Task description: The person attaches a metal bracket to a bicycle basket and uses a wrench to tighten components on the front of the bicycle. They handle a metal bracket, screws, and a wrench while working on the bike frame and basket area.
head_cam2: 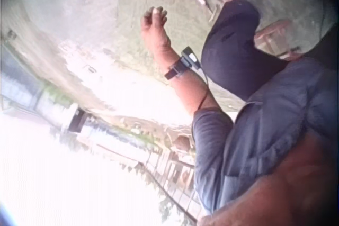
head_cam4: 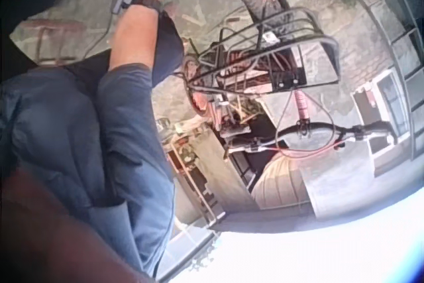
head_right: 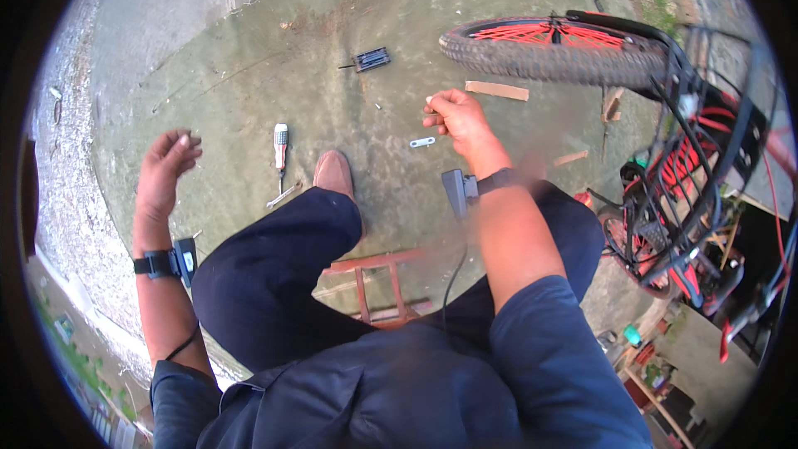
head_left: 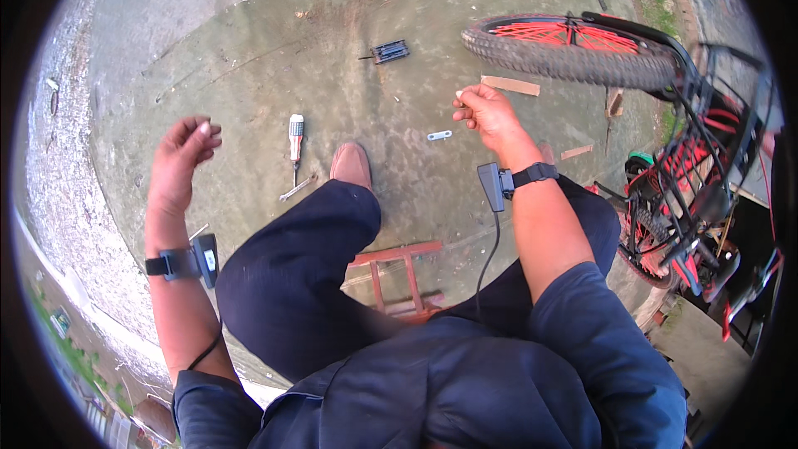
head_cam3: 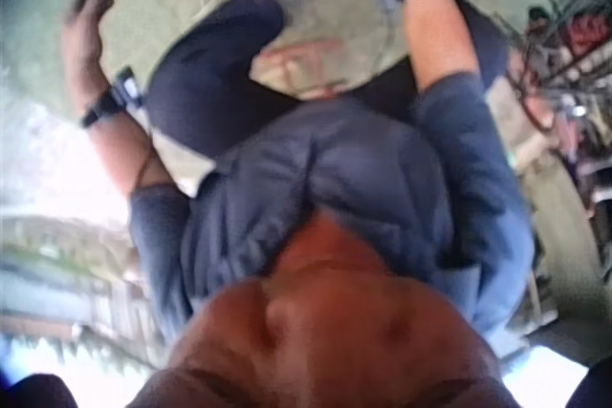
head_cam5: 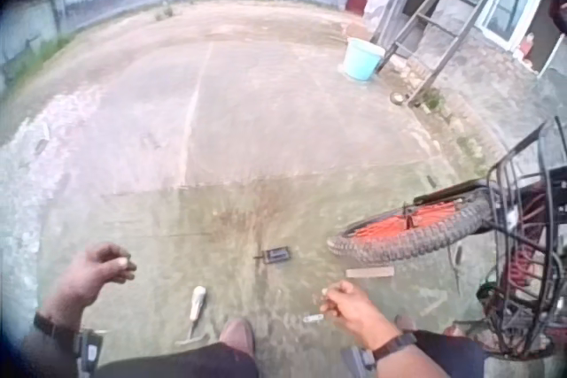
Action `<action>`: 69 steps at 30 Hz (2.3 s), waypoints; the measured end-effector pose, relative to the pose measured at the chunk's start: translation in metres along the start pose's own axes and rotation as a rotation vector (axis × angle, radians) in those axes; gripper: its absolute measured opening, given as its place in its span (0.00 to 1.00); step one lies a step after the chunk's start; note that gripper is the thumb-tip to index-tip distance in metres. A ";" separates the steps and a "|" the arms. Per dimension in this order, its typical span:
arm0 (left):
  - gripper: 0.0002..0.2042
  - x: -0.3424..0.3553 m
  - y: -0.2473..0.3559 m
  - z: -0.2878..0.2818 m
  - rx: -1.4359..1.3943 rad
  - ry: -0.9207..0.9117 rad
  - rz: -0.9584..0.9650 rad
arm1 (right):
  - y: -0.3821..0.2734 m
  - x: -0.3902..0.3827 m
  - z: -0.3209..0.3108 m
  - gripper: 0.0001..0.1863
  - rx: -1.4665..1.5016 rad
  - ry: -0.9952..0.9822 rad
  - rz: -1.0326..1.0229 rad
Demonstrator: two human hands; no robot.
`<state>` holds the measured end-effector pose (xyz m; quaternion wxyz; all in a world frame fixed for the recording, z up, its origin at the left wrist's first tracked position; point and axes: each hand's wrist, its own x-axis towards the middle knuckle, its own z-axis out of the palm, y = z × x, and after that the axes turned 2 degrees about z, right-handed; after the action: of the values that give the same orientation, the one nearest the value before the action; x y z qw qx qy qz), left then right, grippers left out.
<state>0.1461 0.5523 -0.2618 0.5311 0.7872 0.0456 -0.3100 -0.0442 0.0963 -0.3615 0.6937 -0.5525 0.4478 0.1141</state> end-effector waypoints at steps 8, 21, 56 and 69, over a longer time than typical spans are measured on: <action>0.09 -0.129 0.144 0.105 0.208 -0.275 0.487 | -0.034 -0.159 -0.004 0.06 0.006 -0.275 -0.091; 0.11 -0.215 0.093 0.327 0.662 -0.244 0.776 | 0.028 -0.256 -0.060 0.05 0.379 -0.259 -0.088; 0.10 -0.234 0.111 0.375 0.461 -0.236 0.695 | 0.035 -0.254 -0.090 0.07 0.741 -0.504 -0.169; 0.06 -0.241 0.121 0.371 0.624 -0.121 1.009 | 0.029 -0.254 -0.085 0.06 0.797 -0.547 -0.156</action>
<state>-0.1623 0.2412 -0.1252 0.3581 0.8114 -0.4577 -0.0622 -0.2514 0.1184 -0.1900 0.9499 -0.2257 0.2152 0.0222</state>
